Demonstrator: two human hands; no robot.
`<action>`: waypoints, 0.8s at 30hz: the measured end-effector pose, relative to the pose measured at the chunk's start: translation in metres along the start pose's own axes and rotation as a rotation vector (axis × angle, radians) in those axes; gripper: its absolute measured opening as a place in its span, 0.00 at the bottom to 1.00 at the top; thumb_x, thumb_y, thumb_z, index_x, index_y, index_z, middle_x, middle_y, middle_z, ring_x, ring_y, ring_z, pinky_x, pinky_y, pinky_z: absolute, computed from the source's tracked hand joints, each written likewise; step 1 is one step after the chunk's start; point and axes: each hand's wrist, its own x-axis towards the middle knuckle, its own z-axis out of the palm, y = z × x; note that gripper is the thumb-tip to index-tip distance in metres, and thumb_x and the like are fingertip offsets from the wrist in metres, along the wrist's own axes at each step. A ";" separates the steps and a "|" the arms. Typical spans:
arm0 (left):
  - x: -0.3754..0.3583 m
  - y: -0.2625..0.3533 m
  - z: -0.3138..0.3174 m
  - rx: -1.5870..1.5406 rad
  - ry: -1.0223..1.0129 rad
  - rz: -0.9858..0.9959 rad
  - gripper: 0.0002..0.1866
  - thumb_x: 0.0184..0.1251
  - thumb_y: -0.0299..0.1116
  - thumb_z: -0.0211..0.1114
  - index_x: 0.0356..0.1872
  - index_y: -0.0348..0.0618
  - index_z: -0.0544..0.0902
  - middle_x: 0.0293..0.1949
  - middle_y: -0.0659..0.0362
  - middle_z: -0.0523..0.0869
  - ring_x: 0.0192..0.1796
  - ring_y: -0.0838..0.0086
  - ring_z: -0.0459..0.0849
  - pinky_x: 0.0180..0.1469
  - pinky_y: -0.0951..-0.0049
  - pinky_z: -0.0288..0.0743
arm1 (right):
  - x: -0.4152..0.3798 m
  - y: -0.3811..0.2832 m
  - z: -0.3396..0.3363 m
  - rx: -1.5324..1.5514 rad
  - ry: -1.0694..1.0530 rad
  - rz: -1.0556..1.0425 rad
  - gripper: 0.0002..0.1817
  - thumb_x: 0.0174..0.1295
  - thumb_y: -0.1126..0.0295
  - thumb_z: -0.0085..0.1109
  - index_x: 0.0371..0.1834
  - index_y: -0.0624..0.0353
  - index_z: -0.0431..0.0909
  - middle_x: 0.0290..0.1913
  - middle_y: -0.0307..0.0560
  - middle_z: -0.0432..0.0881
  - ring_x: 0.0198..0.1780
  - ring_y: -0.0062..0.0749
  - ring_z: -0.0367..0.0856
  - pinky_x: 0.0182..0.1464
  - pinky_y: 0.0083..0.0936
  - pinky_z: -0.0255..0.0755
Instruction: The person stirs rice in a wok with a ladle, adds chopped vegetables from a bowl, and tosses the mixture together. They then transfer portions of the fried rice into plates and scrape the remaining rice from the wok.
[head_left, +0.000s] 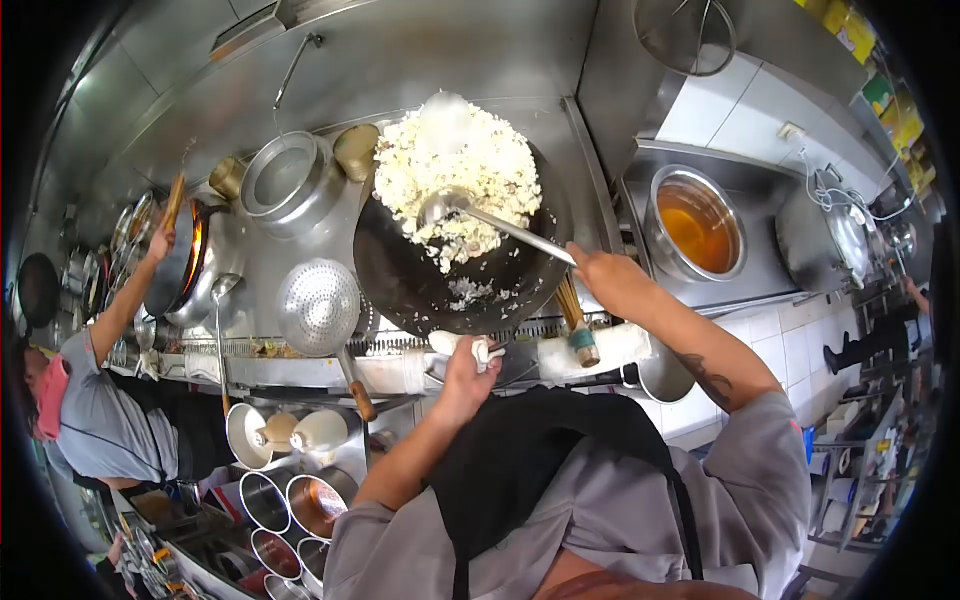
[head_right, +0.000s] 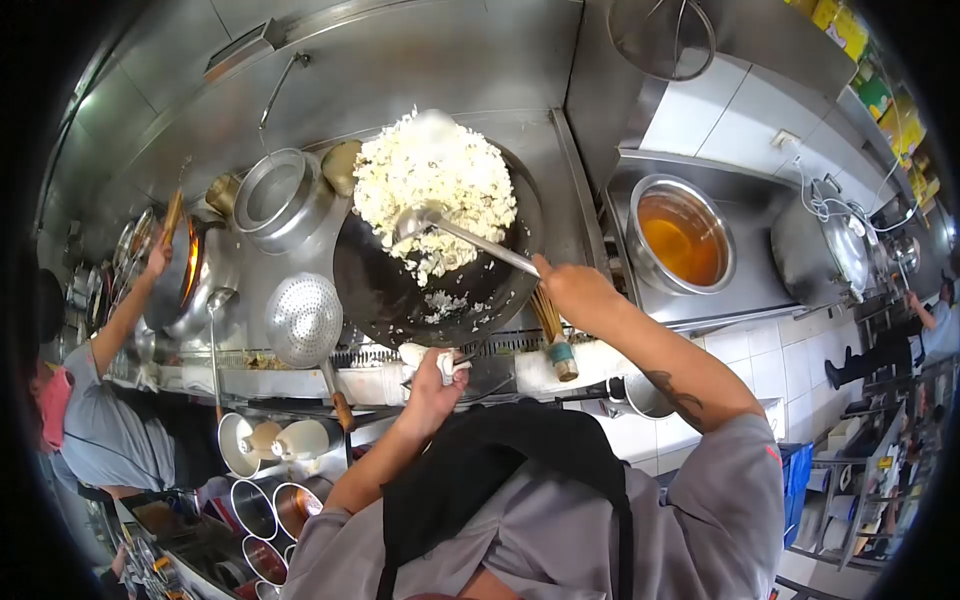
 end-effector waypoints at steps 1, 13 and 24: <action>0.003 0.009 0.010 -0.001 0.018 0.055 0.08 0.69 0.40 0.52 0.36 0.49 0.75 0.28 0.63 0.80 0.26 0.75 0.78 0.22 0.80 0.71 | -0.004 0.003 -0.011 -0.004 -0.005 0.000 0.18 0.65 0.68 0.48 0.53 0.68 0.68 0.28 0.61 0.80 0.30 0.57 0.81 0.34 0.46 0.75; 0.131 0.076 0.012 0.094 0.089 0.040 0.07 0.67 0.38 0.54 0.35 0.47 0.73 0.29 0.56 0.77 0.26 0.71 0.71 0.20 0.76 0.64 | 0.098 0.039 0.073 0.263 0.016 0.410 0.17 0.64 0.62 0.51 0.50 0.65 0.71 0.37 0.64 0.81 0.43 0.59 0.80 0.46 0.48 0.73; 0.124 0.075 0.006 -0.005 0.090 -0.043 0.05 0.64 0.33 0.56 0.32 0.44 0.74 0.25 0.57 0.76 0.25 0.71 0.72 0.19 0.77 0.63 | 0.037 0.012 0.011 0.175 -0.211 0.193 0.16 0.66 0.66 0.48 0.53 0.63 0.68 0.35 0.65 0.80 0.39 0.58 0.81 0.43 0.47 0.74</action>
